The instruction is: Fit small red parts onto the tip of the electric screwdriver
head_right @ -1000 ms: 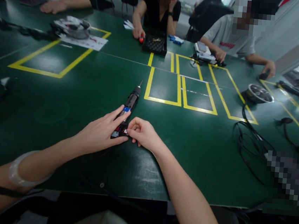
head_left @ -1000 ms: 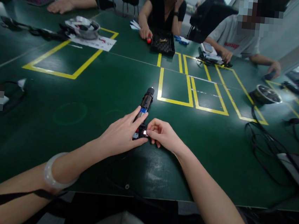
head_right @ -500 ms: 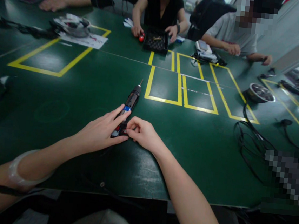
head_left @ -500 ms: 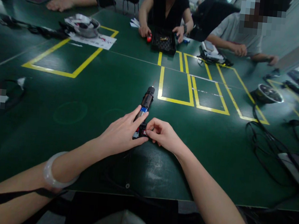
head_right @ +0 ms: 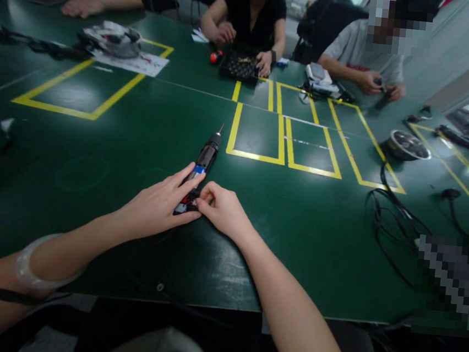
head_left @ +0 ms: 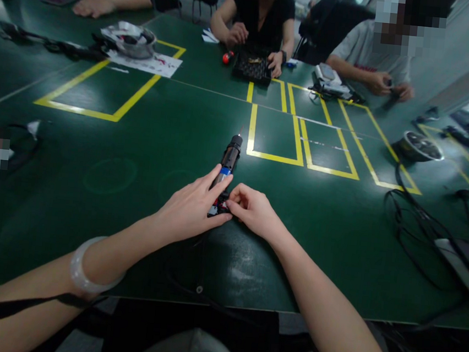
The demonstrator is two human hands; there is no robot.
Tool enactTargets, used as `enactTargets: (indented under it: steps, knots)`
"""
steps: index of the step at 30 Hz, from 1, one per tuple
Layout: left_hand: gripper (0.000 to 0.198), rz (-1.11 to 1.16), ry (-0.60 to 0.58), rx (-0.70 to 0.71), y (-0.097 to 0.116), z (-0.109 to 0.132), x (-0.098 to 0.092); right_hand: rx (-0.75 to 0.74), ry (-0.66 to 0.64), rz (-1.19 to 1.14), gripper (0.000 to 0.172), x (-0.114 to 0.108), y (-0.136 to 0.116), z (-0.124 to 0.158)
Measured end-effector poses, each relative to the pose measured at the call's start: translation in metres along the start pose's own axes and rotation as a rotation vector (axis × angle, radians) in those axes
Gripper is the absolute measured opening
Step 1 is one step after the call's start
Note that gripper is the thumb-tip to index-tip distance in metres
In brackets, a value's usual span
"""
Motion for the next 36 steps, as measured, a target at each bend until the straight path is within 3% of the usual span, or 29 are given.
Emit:
enactTargets:
  steps: [12,23,26,36]
  knots:
    - [0.078,0.004,0.024,0.012,0.002,0.0,0.002,-0.014,0.012,-0.015,0.015,0.002,-0.004,0.0]
    - [0.071,0.057,0.042,-0.017,-0.002,-0.004,0.002,-0.059,-0.014,-0.085,0.003,0.003,-0.006,0.002]
    - [0.066,0.032,0.042,-0.026,-0.004,-0.004,0.001,-0.083,-0.015,-0.096,0.009,0.003,-0.007,0.003]
    - [0.058,-0.075,0.128,0.019,0.0,-0.001,-0.007,-0.076,0.096,-0.014,0.009,-0.013,-0.003,0.003]
Point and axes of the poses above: each hand's wrist, its own z-axis away from the middle knuckle, its own x-axis out of the palm, y = z × x, the point moved 10 cm from there along -z, towards the middle knuckle, and after that the axes turned 5 degrees about -y, right-handed, at the moved point
